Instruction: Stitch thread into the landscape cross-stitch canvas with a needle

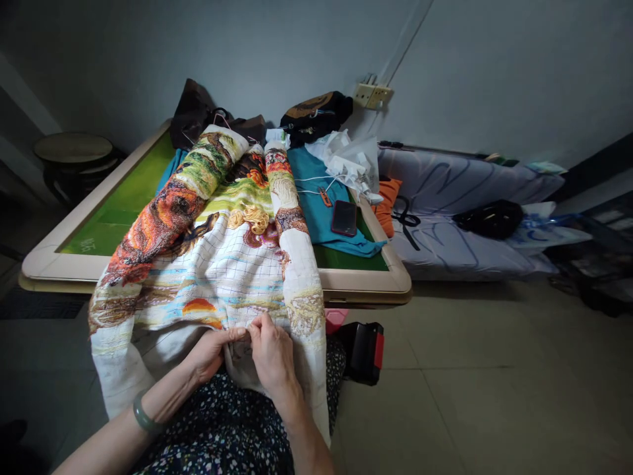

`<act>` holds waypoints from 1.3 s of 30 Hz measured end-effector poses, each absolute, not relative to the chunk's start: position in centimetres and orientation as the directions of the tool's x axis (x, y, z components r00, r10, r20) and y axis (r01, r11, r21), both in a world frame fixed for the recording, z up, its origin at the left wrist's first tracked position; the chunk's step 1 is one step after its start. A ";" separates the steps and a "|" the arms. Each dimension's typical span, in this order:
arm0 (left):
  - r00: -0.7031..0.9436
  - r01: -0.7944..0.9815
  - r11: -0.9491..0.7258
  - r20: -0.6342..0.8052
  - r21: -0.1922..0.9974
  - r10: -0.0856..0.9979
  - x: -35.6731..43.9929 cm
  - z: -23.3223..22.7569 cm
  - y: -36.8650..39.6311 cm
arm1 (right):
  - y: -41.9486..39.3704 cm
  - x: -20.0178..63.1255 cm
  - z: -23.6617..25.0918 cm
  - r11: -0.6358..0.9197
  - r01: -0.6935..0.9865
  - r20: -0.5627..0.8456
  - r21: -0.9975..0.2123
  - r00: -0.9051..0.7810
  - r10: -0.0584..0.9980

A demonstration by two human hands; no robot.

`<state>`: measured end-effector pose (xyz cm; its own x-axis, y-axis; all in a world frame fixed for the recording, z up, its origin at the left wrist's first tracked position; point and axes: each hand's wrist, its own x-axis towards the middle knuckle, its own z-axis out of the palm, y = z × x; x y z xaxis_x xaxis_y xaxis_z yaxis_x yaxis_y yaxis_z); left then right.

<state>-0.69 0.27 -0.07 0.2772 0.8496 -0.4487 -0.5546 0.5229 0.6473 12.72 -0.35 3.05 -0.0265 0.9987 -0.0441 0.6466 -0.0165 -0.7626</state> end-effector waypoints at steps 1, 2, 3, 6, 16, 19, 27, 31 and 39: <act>0.263 -0.558 0.509 -0.443 0.655 0.857 -0.7 0.0 0.3 | -0.3 12.7 3.1 -0.019 0.658 -0.053 -0.752 -0.031 0.998; 0.253 -0.559 0.500 -0.438 0.661 0.862 -0.7 0.0 0.3 | -0.4 12.6 3.2 -0.025 0.661 -0.061 -0.750 -0.032 0.998; 0.250 -0.554 0.498 -0.438 0.666 0.864 -0.7 0.1 0.3 | -0.4 12.5 3.1 -0.033 0.656 -0.072 -0.754 -0.033 0.997; 0.279 -0.517 0.529 -0.452 0.673 0.847 -0.8 0.3 0.2 | -0.6 12.3 3.2 -0.070 0.607 -0.104 -0.792 -0.021 0.994; 0.209 -0.589 0.472 -0.441 0.656 0.873 -0.5 0.4 0.4 | 0.4 16.2 6.9 -0.057 -0.270 -0.100 -0.961 0.149 0.984; 0.157 -0.588 0.464 -0.469 0.663 0.869 -0.4 -0.1 0.5 | 0.2 17.7 7.3 0.114 -0.328 0.010 -0.938 0.304 0.953; 0.155 -0.585 0.467 -0.474 0.663 0.867 -0.2 0.0 0.4 | -1.9 15.9 4.0 -0.013 -0.207 -0.064 -0.978 0.243 0.968; 0.176 -0.563 0.485 -0.476 0.669 0.862 -0.3 0.0 0.3 | -3.0 13.8 2.1 -0.150 0.052 -0.142 -0.987 0.138 0.980; 0.185 -0.517 0.514 -0.497 0.685 0.848 -0.6 -0.3 0.1 | -3.1 13.1 1.4 -0.103 0.341 -0.097 -0.934 0.035 0.995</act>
